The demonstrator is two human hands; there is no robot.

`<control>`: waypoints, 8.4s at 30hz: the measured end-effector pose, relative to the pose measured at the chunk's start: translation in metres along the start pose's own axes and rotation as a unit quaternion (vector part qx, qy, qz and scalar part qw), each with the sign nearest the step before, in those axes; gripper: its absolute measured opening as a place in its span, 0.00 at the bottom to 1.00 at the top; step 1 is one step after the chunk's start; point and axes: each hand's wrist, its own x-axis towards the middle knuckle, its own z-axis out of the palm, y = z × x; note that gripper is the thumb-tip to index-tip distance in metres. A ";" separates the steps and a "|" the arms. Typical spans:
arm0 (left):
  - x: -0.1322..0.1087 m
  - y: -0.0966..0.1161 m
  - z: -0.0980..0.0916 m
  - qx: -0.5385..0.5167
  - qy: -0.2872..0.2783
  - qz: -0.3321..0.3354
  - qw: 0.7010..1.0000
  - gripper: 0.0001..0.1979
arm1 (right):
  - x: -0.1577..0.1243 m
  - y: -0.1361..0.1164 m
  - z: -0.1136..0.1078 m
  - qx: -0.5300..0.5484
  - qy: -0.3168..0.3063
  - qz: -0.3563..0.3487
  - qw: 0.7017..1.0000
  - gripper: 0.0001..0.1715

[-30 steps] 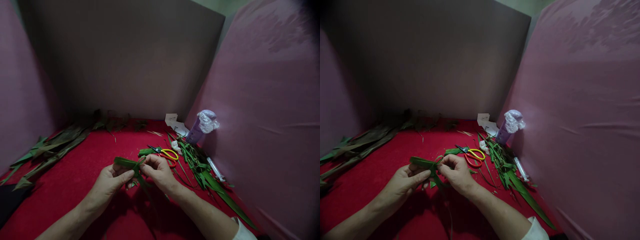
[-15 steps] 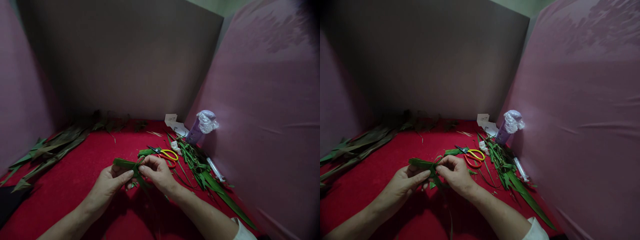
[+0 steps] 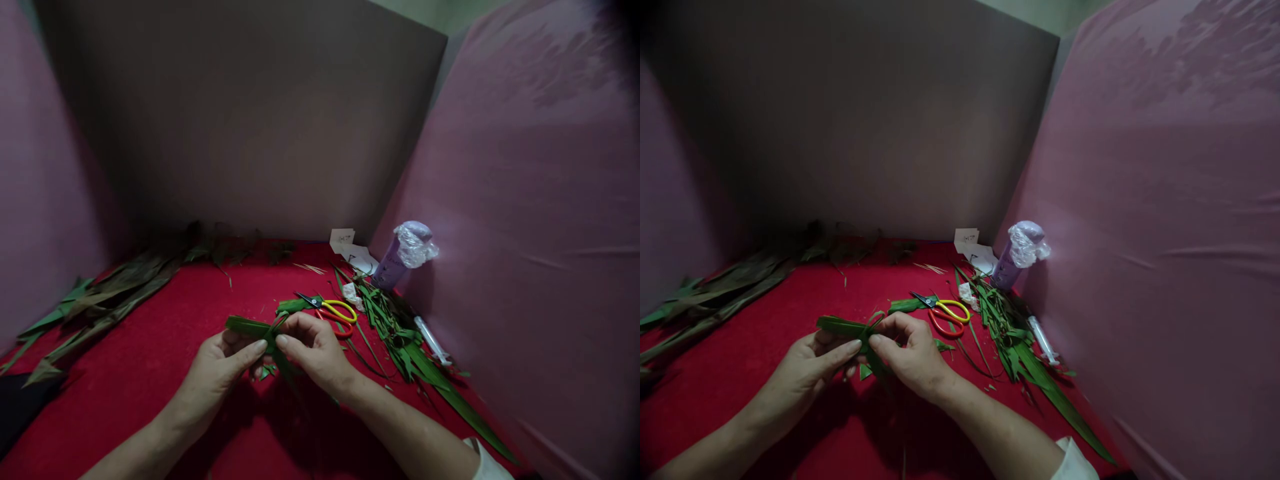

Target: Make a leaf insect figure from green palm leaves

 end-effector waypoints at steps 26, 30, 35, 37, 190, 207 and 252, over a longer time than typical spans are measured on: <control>-0.003 0.000 0.001 0.010 0.007 0.003 1.000 0.10 | 0.002 -0.002 0.000 0.022 0.027 -0.027 0.999 0.05; -0.001 -0.001 0.001 0.016 0.008 0.000 1.000 0.10 | 0.001 -0.006 0.000 0.034 0.032 -0.016 0.999 0.06; -0.001 -0.002 -0.001 0.018 0.002 0.010 1.000 0.11 | 0.000 -0.008 0.000 0.031 0.032 -0.018 0.999 0.05; -0.002 -0.002 -0.001 0.018 0.003 0.012 1.000 0.11 | -0.001 -0.009 0.000 0.030 0.034 -0.018 0.999 0.05; -0.019 -0.001 0.012 0.122 0.145 0.124 0.974 0.09 | -0.025 -0.027 0.023 -0.198 0.092 -0.081 0.972 0.06; -0.015 -0.004 0.010 0.080 0.156 0.095 0.980 0.08 | -0.022 -0.021 0.019 -0.221 0.116 -0.091 0.964 0.06; -0.015 -0.003 0.013 0.044 0.060 0.029 0.997 0.04 | -0.022 -0.007 0.016 -0.212 0.101 -0.246 0.940 0.10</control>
